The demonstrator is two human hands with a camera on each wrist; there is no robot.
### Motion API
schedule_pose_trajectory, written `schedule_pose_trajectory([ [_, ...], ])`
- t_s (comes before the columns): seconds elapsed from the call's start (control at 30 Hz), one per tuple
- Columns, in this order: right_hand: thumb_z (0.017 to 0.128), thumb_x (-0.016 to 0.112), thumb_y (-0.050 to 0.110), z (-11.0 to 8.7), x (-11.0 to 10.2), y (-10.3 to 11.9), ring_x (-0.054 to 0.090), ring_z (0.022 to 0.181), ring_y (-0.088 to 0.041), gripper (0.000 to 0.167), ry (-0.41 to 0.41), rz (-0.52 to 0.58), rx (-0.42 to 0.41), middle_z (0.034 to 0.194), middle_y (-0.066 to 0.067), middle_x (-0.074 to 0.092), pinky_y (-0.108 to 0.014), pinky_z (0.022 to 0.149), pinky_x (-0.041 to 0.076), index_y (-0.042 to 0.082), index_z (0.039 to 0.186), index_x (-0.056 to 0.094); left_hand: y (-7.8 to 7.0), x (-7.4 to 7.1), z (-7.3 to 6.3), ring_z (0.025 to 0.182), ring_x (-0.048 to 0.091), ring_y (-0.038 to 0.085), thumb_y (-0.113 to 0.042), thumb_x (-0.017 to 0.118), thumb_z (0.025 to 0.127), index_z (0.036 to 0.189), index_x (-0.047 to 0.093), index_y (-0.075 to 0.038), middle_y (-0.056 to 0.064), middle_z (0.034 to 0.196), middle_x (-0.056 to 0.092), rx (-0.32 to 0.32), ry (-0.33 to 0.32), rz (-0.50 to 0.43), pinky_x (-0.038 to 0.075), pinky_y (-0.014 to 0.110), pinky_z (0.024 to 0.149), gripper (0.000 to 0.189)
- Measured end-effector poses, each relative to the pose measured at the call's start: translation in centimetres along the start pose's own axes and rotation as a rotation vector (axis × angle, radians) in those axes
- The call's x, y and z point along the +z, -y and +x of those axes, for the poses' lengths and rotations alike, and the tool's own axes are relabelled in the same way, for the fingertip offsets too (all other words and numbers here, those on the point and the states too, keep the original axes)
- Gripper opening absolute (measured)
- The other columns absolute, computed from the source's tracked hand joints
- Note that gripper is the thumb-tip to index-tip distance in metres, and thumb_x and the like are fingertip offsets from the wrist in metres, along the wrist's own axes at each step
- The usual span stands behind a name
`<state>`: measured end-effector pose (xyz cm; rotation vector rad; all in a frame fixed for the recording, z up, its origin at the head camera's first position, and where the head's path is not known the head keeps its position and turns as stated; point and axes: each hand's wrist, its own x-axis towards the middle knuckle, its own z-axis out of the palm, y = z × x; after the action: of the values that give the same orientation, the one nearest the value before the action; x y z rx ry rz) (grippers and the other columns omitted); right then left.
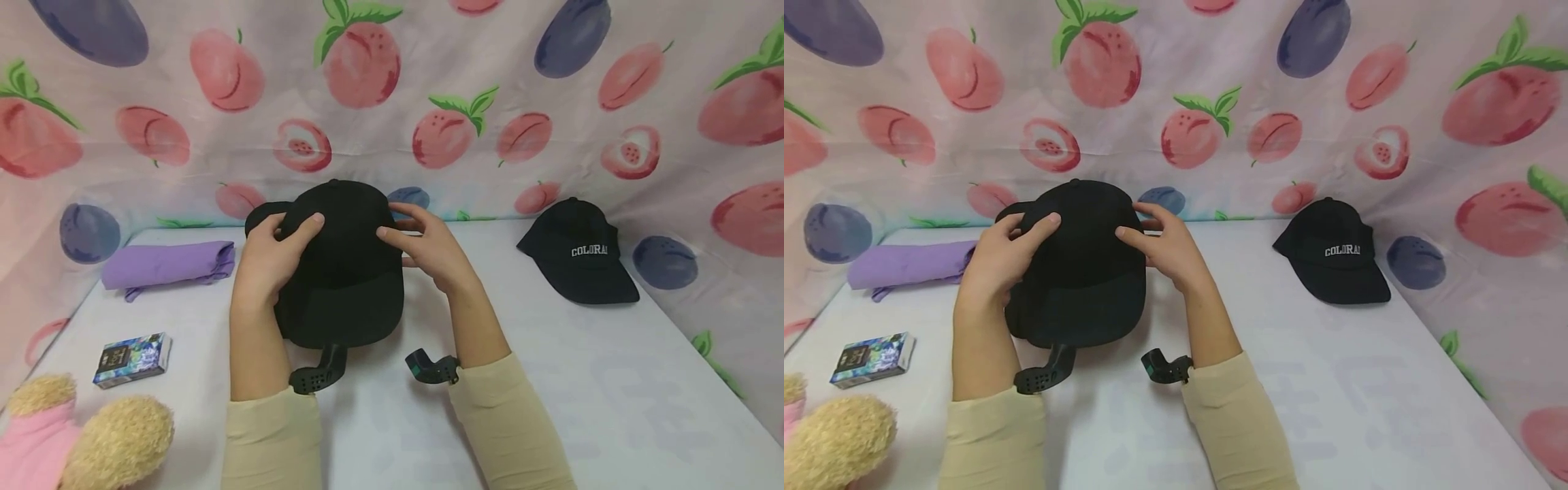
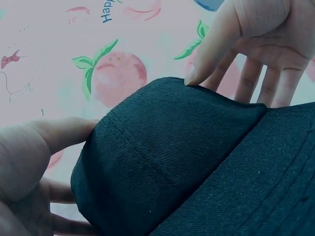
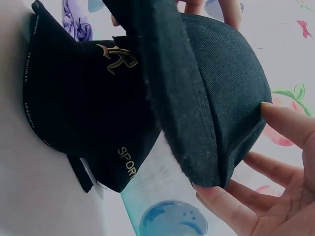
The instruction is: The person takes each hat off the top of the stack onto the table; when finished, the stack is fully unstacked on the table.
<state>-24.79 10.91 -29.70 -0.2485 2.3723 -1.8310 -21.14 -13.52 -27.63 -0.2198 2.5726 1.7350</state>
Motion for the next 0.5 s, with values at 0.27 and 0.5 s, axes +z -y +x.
schedule_pose_trajectory([
  [0.27,0.097,0.073,0.033,-0.1,-0.5,-0.3,0.06,0.13,-0.031,0.061,-0.01,-0.011,0.007,0.151,-0.013,0.052,-0.054,0.101,0.055,0.025,0.153,0.051,-0.2,0.5,0.0,0.138,0.05,0.037,-0.062,0.065,0.093,0.157,0.042,-0.012,0.016,0.158,0.045,0.035,-0.001,-0.002,0.037,0.057,0.12,0.084],
  [0.5,0.097,0.072,0.035,-0.1,-1.3,-0.6,0.06,0.13,-0.032,0.062,-0.016,-0.029,0.011,0.152,-0.012,0.052,-0.054,0.101,0.055,0.025,0.154,0.05,-0.5,0.9,-0.2,0.138,0.05,0.036,-0.063,0.065,0.093,0.157,0.043,-0.014,0.015,0.158,0.046,0.039,0.001,0.02,0.038,0.056,0.119,0.084],
])
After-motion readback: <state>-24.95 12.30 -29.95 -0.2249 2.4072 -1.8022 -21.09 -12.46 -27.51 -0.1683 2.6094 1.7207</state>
